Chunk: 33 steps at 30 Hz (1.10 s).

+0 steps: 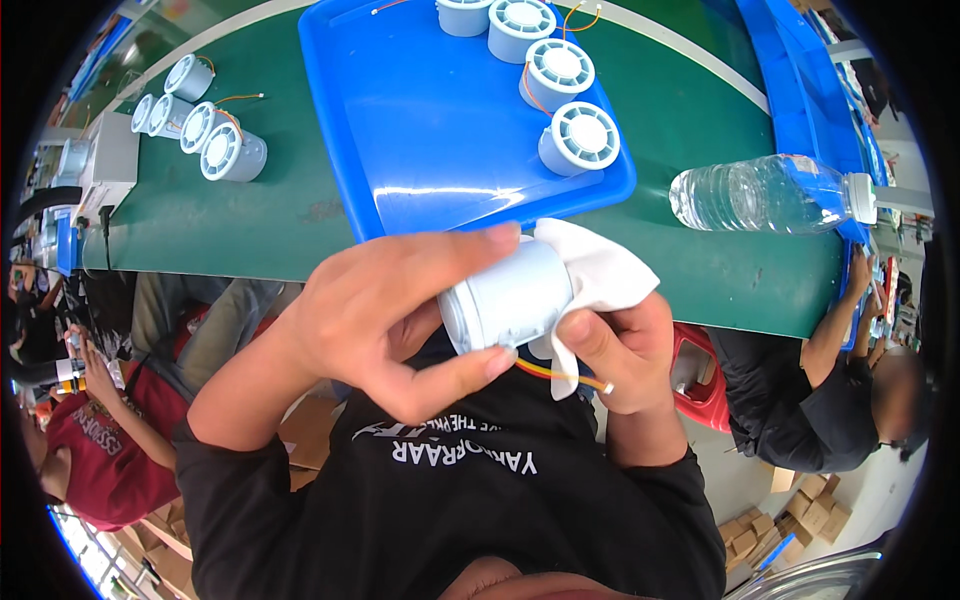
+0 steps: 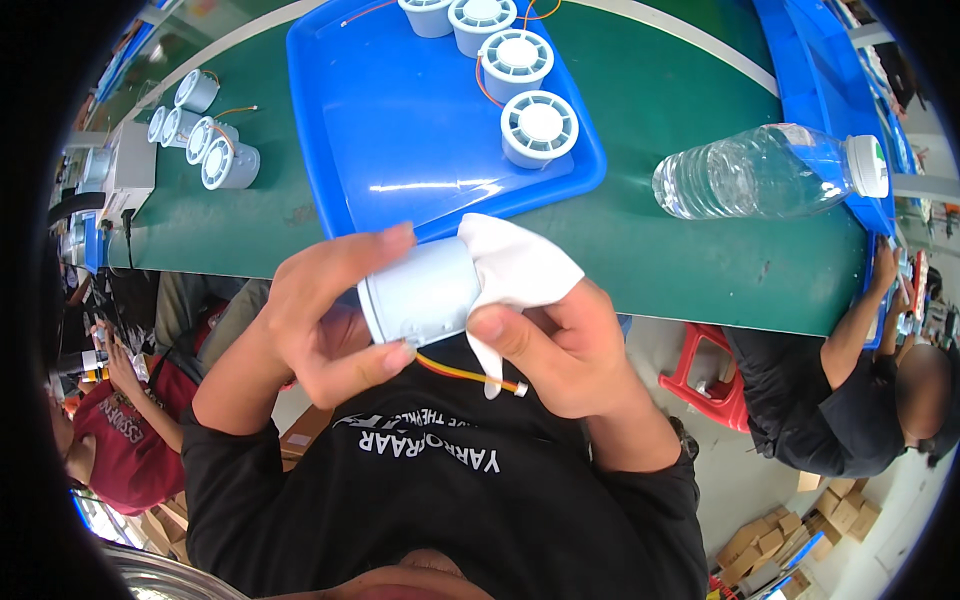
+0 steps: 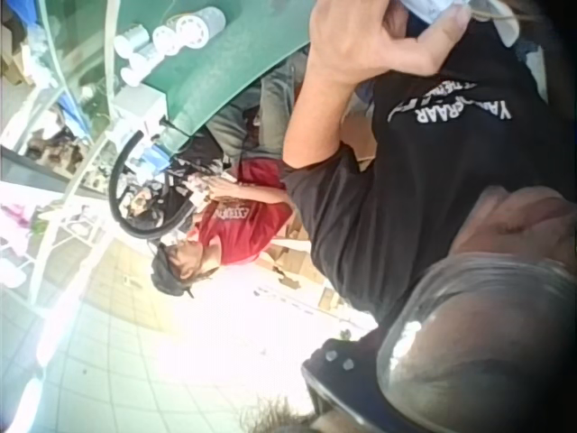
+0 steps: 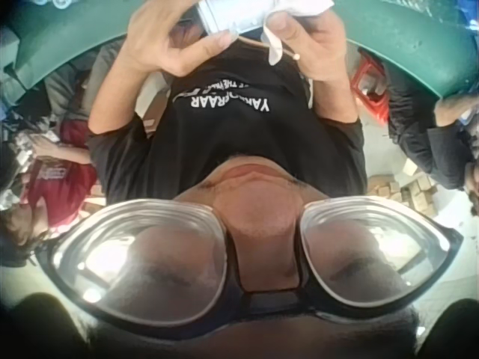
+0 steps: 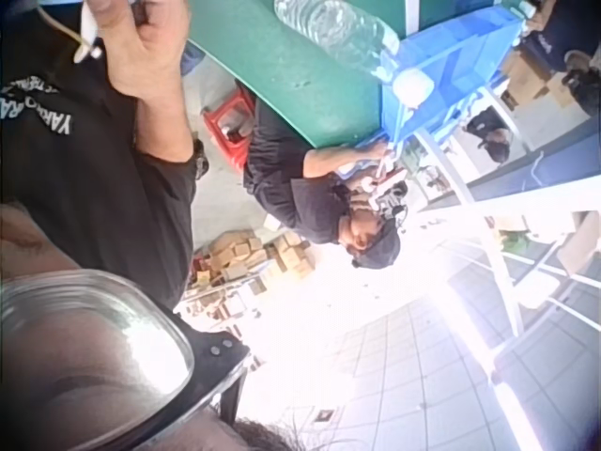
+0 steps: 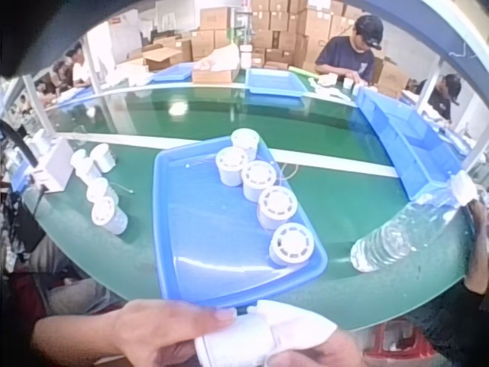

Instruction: Cleaning cylindrical electronic components using a cloth and liquid.

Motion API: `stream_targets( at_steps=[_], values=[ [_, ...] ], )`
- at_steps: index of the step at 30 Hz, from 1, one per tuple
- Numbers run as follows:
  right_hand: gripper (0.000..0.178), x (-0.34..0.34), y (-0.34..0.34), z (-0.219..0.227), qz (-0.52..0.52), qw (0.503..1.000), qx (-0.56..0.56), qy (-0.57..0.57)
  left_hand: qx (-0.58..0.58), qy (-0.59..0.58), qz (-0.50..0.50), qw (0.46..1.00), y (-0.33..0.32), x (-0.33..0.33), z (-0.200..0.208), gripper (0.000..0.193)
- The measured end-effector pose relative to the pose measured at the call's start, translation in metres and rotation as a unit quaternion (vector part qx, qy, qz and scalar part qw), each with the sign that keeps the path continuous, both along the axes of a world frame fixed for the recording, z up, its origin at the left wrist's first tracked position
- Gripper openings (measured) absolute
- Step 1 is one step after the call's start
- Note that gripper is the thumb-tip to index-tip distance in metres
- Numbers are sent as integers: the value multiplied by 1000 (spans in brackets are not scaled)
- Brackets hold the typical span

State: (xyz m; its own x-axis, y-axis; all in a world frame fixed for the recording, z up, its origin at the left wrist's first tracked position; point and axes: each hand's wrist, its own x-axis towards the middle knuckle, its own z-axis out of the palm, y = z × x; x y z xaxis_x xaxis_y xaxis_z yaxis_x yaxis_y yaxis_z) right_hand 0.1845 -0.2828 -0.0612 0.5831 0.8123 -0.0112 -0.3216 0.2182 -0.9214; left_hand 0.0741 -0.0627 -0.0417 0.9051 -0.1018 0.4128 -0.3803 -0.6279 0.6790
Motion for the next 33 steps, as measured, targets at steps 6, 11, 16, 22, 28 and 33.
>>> stream_targets(
  at_steps=[6,11,16,22,28,33],
  values=[
    [46,3,8,-8,-124,975,-10,-184,-340,65,37,937,-21,0,-17,63],
    [33,5,8,-14,-140,890,-59,-430,-531,223,46,816,-21,6,-5,70],
    [35,-8,12,-17,-173,893,-46,-412,-389,156,85,904,-25,4,-2,63],
    [41,8,10,4,-27,989,-68,127,78,-33,80,993,-14,-1,-8,77],
    [42,-1,6,-5,-143,956,-20,-256,-395,171,99,897,-23,1,5,72],
    [38,-6,4,-4,-158,939,-74,-297,-229,161,60,958,-15,3,7,78]
  ],
)
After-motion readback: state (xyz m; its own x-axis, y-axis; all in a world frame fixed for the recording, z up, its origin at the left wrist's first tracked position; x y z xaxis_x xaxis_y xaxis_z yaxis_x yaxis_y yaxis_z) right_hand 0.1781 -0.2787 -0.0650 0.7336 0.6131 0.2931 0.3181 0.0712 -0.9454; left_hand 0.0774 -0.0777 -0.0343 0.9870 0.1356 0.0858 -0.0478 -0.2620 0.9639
